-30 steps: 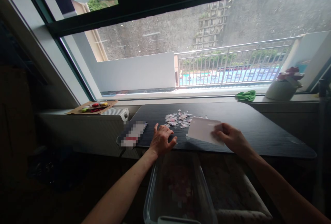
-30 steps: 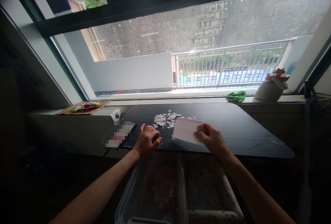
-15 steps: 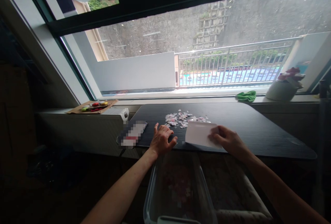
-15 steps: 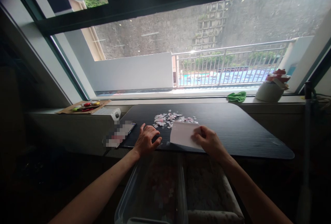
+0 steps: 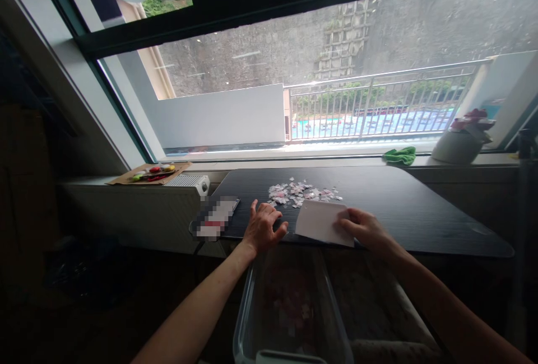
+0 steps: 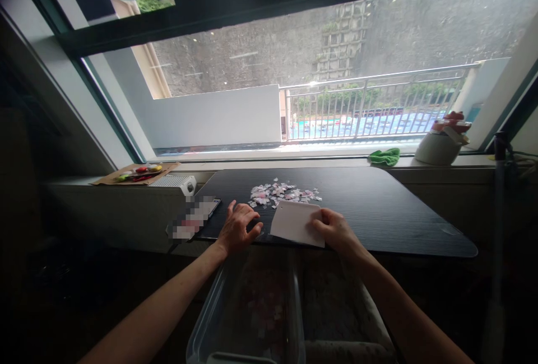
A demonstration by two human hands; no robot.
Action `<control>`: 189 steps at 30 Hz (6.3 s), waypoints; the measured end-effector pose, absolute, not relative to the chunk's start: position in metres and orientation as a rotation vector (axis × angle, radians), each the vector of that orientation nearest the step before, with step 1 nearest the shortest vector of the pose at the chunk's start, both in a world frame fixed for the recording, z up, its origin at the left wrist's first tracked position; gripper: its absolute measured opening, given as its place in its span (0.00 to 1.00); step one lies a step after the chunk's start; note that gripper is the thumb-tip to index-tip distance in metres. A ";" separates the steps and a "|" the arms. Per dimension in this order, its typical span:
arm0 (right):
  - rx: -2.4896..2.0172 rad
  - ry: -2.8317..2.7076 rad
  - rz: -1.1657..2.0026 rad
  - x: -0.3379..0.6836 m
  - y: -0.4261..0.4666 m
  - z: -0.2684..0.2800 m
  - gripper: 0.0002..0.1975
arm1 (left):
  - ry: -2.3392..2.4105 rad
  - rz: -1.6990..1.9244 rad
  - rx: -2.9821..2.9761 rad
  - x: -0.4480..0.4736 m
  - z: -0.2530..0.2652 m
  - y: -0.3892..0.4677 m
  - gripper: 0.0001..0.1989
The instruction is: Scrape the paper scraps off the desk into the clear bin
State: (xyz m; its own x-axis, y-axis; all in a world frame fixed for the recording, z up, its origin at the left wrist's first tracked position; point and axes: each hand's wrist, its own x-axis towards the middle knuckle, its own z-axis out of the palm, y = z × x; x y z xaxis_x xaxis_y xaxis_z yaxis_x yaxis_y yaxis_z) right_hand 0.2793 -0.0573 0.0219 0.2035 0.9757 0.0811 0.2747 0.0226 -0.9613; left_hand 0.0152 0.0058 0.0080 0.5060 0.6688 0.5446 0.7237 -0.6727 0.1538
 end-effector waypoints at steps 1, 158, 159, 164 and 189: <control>-1.449 -1.246 0.892 0.278 -0.058 0.022 0.09 | -1.225 -0.893 -2.644 0.015 0.008 0.006 0.11; -1.191 -0.993 0.671 0.310 -0.037 0.024 0.10 | -1.157 -0.867 -2.645 0.012 0.011 0.006 0.10; -1.186 -0.985 0.682 0.309 -0.038 0.024 0.11 | -1.161 -0.861 -2.646 0.012 0.011 0.006 0.10; -1.158 -0.960 0.831 0.304 -0.057 0.018 0.14 | -1.176 -0.843 -2.647 0.013 0.011 0.006 0.10; -1.241 -1.054 0.875 0.318 -0.071 0.043 0.15 | -1.177 -0.858 -2.643 0.013 0.012 0.005 0.10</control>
State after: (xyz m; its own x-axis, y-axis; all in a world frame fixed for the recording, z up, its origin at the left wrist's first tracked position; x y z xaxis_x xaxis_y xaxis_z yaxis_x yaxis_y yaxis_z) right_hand 0.3177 -0.0709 0.0428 0.3005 0.9429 0.1438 0.0325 0.1405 -0.9895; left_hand 0.0128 0.0051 0.0121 0.5359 0.6455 0.5442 0.7159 -0.6891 0.1125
